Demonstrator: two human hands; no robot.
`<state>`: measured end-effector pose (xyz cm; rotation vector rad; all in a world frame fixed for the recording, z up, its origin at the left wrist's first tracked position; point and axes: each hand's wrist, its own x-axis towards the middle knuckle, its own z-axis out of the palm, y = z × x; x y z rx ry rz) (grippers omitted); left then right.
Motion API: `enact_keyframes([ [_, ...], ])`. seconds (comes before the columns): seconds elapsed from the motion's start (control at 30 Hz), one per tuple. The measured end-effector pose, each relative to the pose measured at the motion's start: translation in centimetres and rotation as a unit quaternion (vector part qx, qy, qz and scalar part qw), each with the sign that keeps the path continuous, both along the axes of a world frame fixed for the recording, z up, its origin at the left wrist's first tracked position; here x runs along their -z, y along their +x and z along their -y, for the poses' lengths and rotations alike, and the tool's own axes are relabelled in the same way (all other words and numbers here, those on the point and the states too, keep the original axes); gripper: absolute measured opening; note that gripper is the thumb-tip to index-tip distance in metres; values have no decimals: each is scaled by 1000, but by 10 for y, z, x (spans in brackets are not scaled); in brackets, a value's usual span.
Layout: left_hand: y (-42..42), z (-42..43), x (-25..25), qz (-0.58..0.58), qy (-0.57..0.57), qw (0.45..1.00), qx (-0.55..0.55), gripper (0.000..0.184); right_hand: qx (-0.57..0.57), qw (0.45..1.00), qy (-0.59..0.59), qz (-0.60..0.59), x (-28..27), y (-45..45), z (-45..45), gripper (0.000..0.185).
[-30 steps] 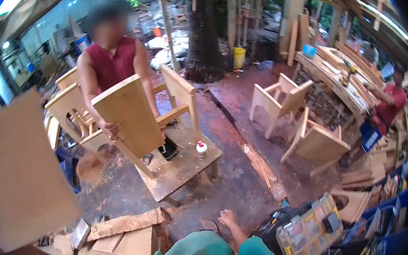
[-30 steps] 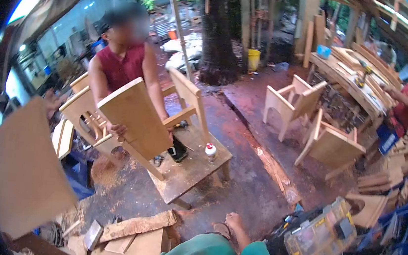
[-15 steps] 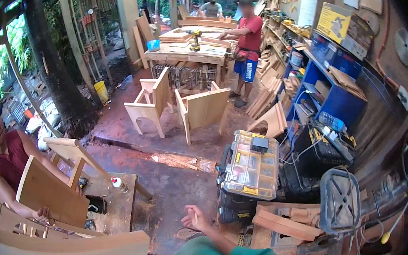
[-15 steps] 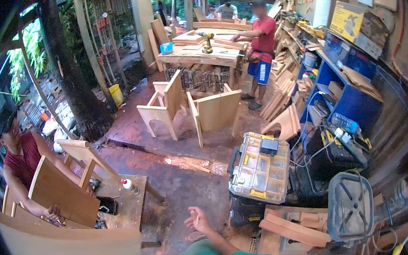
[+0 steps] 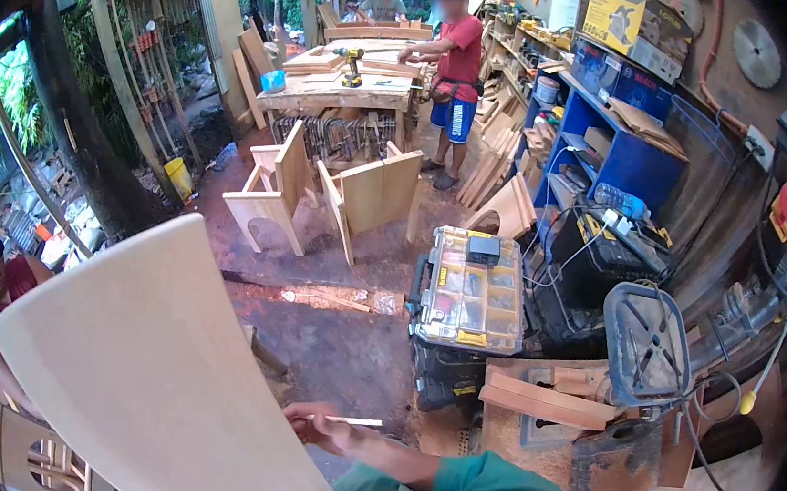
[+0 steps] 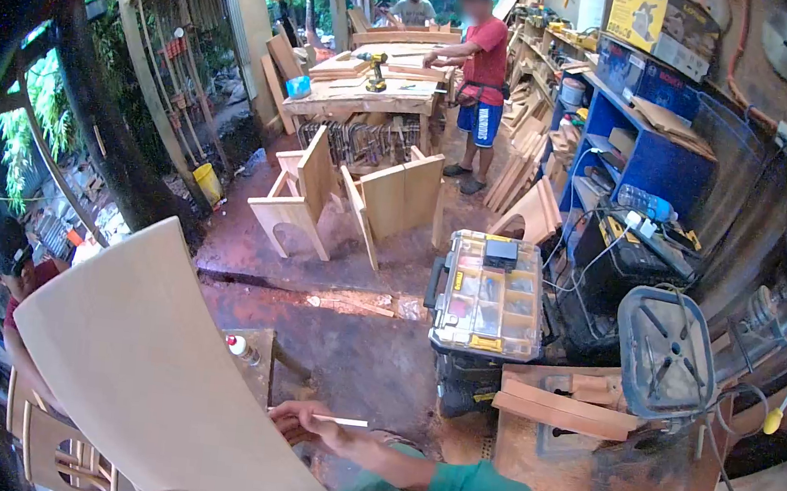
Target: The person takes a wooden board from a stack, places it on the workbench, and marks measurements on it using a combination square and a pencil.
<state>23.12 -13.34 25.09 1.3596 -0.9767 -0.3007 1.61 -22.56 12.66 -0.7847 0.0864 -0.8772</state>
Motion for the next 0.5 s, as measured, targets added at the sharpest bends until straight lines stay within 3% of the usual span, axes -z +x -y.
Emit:
enact_keyframes([
  [0.17, 7, -2, -10, 5, -16, 1000, -5, 55, -13, 999, -3, -41, -11, 4, -14, 83],
  [0.23, 12, -4, -16, 5, -19, 1000, -11, 56, 12, 989, -60, -135, -15, 4, -11, 76],
  [0.37, 21, -11, -26, 8, -19, 1000, -9, 59, -12, 984, -86, -158, -14, 13, -3, 58],
  [0.5, 7, -21, -19, 10, 36, 999, 37, 62, 21, 989, 11, -143, 4, 19, -4, 58],
])
